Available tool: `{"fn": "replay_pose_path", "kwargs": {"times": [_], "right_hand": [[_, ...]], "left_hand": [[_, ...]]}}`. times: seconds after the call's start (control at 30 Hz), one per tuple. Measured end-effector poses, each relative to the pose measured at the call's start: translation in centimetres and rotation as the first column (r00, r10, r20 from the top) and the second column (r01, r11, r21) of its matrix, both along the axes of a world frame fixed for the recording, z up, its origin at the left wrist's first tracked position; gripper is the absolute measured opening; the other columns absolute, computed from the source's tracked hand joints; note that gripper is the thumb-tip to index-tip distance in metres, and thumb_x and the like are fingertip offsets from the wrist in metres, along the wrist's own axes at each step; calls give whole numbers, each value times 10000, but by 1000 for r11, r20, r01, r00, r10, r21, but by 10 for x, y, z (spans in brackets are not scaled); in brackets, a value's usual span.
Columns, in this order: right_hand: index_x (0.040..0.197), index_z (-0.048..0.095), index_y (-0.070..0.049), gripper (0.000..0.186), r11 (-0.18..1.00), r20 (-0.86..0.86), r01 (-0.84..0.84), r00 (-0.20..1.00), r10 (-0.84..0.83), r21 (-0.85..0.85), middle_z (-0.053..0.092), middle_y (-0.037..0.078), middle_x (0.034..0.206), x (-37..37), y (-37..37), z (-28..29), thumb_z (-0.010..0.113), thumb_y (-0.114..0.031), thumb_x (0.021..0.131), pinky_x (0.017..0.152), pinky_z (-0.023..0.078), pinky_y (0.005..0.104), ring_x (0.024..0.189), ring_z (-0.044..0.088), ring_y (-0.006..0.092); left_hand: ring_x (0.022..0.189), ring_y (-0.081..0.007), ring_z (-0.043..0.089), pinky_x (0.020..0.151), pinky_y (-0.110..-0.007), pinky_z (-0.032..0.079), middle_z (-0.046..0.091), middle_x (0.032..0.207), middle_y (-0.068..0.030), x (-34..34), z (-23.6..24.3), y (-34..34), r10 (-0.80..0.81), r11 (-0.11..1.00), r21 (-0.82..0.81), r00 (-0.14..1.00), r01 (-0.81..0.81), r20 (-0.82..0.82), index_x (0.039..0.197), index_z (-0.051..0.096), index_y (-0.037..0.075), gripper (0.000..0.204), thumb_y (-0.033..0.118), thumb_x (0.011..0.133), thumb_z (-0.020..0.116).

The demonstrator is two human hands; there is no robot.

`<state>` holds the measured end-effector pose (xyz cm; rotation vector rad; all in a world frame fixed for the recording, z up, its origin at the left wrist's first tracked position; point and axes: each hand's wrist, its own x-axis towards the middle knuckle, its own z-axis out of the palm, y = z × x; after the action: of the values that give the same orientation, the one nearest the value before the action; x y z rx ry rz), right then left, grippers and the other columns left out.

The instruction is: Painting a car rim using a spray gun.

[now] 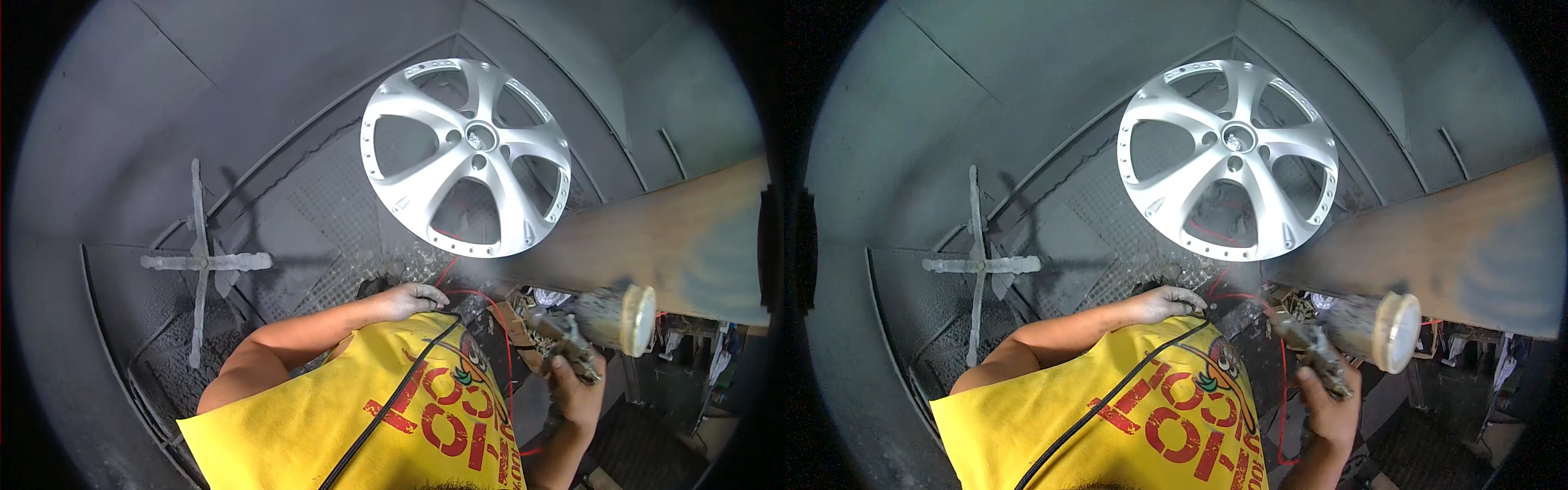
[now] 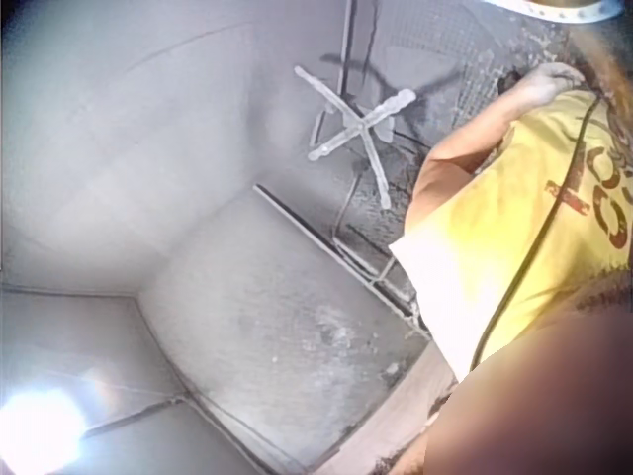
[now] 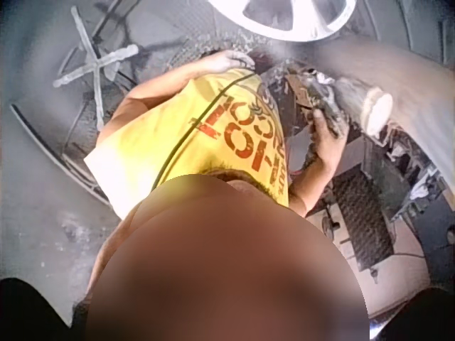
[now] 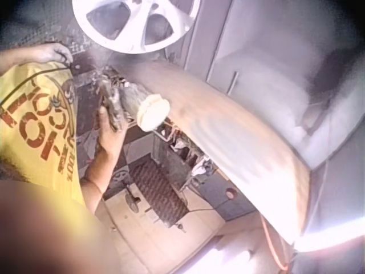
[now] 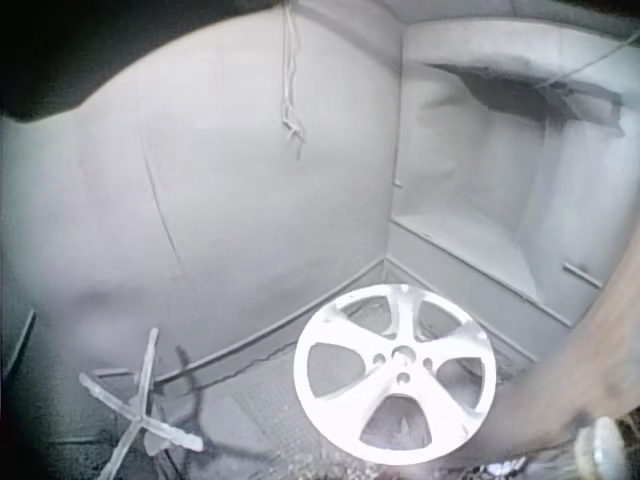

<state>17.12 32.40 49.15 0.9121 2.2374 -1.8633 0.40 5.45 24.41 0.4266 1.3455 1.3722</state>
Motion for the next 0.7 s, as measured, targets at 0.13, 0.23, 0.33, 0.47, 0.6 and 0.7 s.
{"fn": "replay_pose_path", "kwargs": {"times": [0.13,0.23,0.33,0.47,0.6,0.7], "right_hand": [[1027,665,30,364,993,-114,-89,990,80,-81,660,54,708,-49,-36,-5,763,-287,876,465,404,227,515,541,84],[1201,674,54,415,964,-130,-223,970,205,-144,660,-2,848,-85,-42,1,771,-187,877,652,465,265,711,554,93],[912,644,4,222,963,-234,-206,941,244,175,600,-8,732,-125,-47,8,749,-191,907,606,445,274,661,531,81],[1036,663,28,189,969,-363,0,927,93,248,613,-5,725,-176,-49,19,708,-128,940,597,456,274,658,549,85],[1237,637,39,329,946,-374,102,927,21,306,609,9,706,-196,-35,26,675,-140,963,502,397,224,563,513,55],[1112,652,19,239,928,-372,172,927,-40,330,620,19,720,-194,-30,24,669,-173,970,485,402,233,575,539,73]], "left_hand": [[1189,-168,591,1025,-318,491,655,1280,-87,1,-32,0,193,957,188,969,-221,157,1393,531,50,401,11,994,543],[1215,-228,602,992,-368,544,617,1311,-137,-19,21,3,457,844,127,822,-522,339,1402,432,51,463,-75,962,499],[1209,-293,611,986,-392,556,589,1297,-161,-38,44,3,612,674,148,659,-724,436,1326,418,47,482,-152,888,449],[1186,-294,613,999,-405,547,590,1256,-159,-56,53,-12,700,612,57,574,-789,425,1303,406,39,496,-140,841,434],[1209,-279,594,1024,-414,535,565,1267,-141,-90,54,-35,743,575,45,544,-817,389,1300,415,17,488,-138,838,435],[1170,-260,611,1024,-395,534,583,1269,-150,-134,48,-59,764,577,104,581,-810,282,1334,420,-14,522,-141,828,421]]}}
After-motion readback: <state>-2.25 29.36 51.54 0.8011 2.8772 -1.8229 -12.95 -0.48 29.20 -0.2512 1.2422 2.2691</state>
